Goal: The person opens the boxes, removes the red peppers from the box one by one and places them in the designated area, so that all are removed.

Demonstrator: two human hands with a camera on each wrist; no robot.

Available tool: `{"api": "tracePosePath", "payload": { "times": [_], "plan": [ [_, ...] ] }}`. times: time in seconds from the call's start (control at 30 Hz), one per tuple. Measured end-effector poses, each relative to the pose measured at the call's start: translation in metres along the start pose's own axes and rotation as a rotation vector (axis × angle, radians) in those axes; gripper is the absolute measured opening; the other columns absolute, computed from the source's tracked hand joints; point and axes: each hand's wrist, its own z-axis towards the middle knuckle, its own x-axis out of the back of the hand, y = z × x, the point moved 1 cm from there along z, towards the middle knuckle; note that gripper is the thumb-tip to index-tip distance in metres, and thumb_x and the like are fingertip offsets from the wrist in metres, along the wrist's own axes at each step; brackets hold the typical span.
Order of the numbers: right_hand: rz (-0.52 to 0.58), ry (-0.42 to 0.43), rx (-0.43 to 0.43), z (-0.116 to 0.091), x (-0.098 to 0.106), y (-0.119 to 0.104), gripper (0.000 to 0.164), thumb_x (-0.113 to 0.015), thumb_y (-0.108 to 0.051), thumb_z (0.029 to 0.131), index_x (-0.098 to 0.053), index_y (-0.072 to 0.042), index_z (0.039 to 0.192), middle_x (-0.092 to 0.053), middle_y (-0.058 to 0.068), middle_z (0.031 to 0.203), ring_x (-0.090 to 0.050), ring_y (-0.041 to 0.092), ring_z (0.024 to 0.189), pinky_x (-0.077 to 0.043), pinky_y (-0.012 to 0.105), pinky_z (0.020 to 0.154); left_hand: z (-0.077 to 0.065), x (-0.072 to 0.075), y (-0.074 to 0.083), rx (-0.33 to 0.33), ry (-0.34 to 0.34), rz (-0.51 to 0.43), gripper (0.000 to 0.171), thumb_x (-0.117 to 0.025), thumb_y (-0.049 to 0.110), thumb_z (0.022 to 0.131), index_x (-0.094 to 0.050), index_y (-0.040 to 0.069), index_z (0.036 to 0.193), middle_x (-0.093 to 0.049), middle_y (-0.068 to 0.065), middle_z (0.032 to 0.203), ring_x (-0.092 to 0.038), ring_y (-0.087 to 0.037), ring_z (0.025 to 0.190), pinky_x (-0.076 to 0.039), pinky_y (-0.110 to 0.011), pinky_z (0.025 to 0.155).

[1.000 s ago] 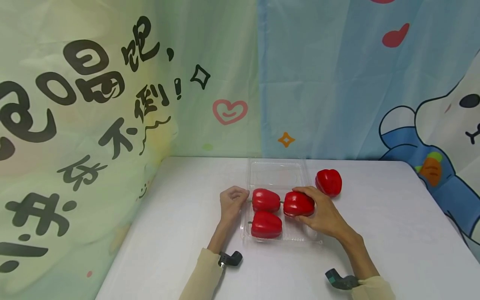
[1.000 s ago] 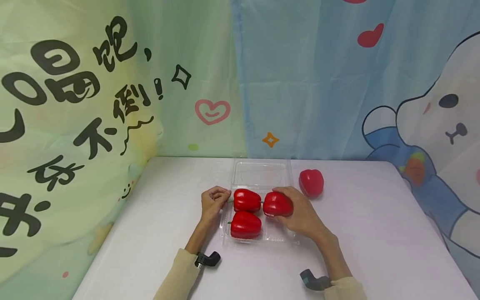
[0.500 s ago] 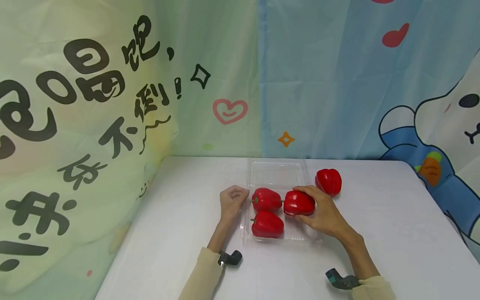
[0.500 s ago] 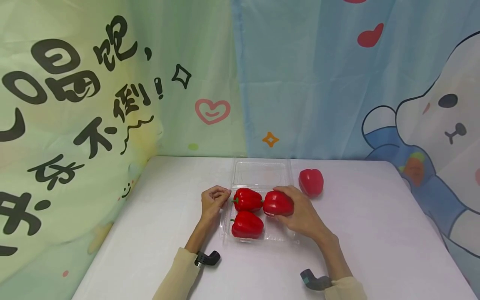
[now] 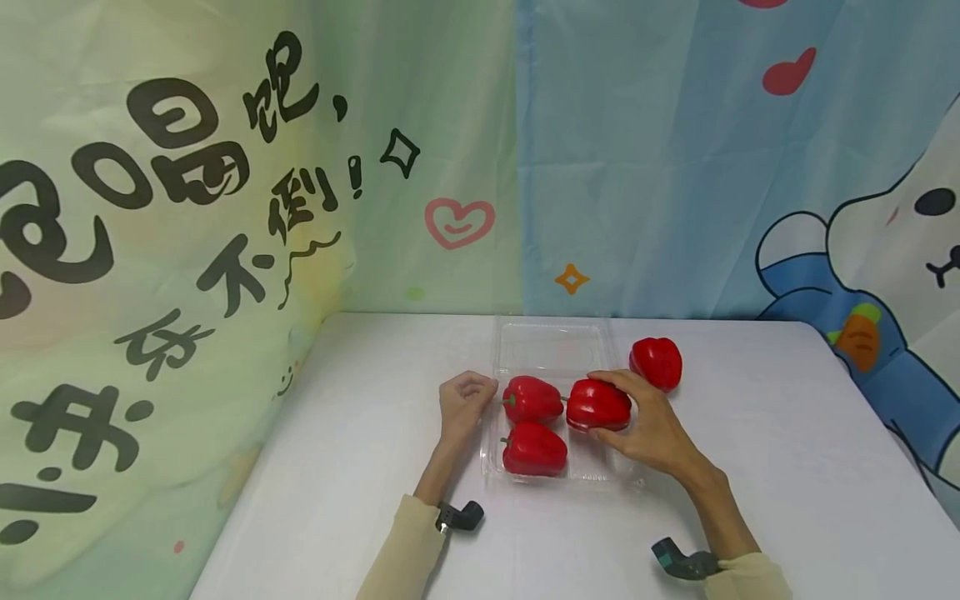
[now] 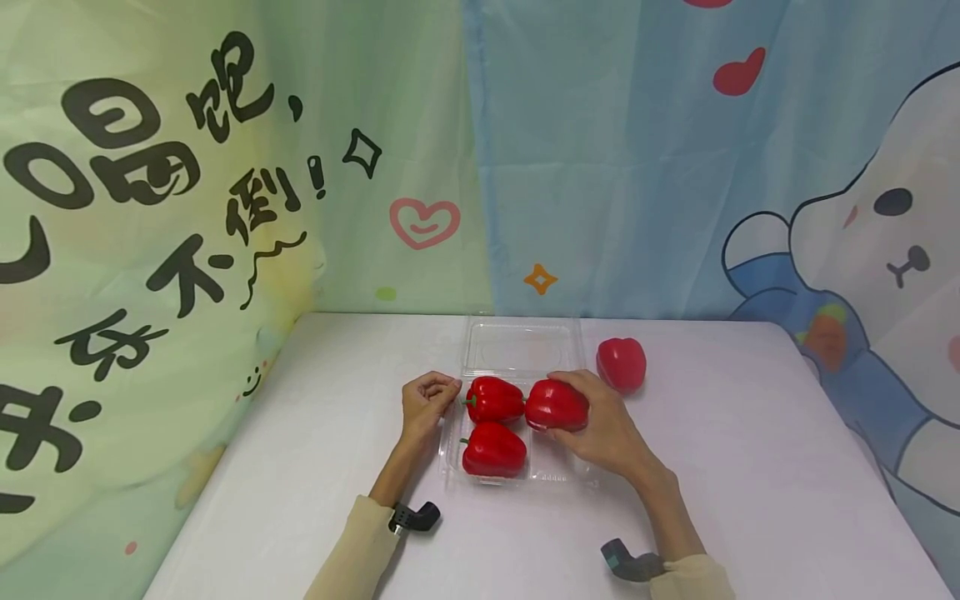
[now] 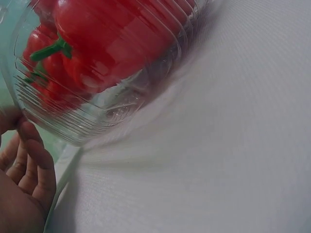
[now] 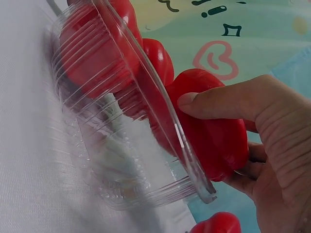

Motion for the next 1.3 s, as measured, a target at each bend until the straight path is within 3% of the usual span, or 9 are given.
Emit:
{"api": "tracePosePath", "payload": {
  "times": [0.57,1.2,1.3],
  "plan": [
    [-0.005,0.073,0.041,-0.0019,0.0019,0.0043,0.089,-0.101,-0.006,0.063,-0.064,-0.009,0.144,-0.073,0.017,0.137,-0.069,0.038,0.123,-0.061,0.065,0.096,0.0025,-0.0005,0.0034,0.014,-0.006,-0.013,0.015,-0.077,0.009,0.096,-0.076,-0.006,0.092,-0.078,-0.029,0.085,-0.062,-0.004,0.062,-0.047,-0.016,0.060],
    [-0.007,0.106,0.039,-0.0052,-0.0003,0.0046,0.085,-0.101,-0.008,0.065,-0.066,-0.008,0.142,-0.073,0.019,0.137,-0.070,0.042,0.123,-0.060,0.067,0.095,-0.0015,-0.0007,0.0034,0.016,0.008,-0.015,0.017,-0.079,0.012,0.096,-0.076,-0.003,0.089,-0.077,-0.030,0.087,-0.067,-0.022,0.067,-0.050,-0.018,0.060],
    [-0.004,0.117,0.045,-0.0056,-0.0001,0.0052,0.085,-0.101,-0.007,0.065,-0.066,-0.007,0.142,-0.073,0.019,0.136,-0.069,0.042,0.123,-0.061,0.067,0.094,-0.0016,-0.0004,0.0035,0.012,0.005,-0.016,0.017,-0.079,0.012,0.096,-0.076,-0.003,0.089,-0.077,-0.029,0.087,-0.069,-0.032,0.070,-0.050,-0.017,0.061]
  ]
}}
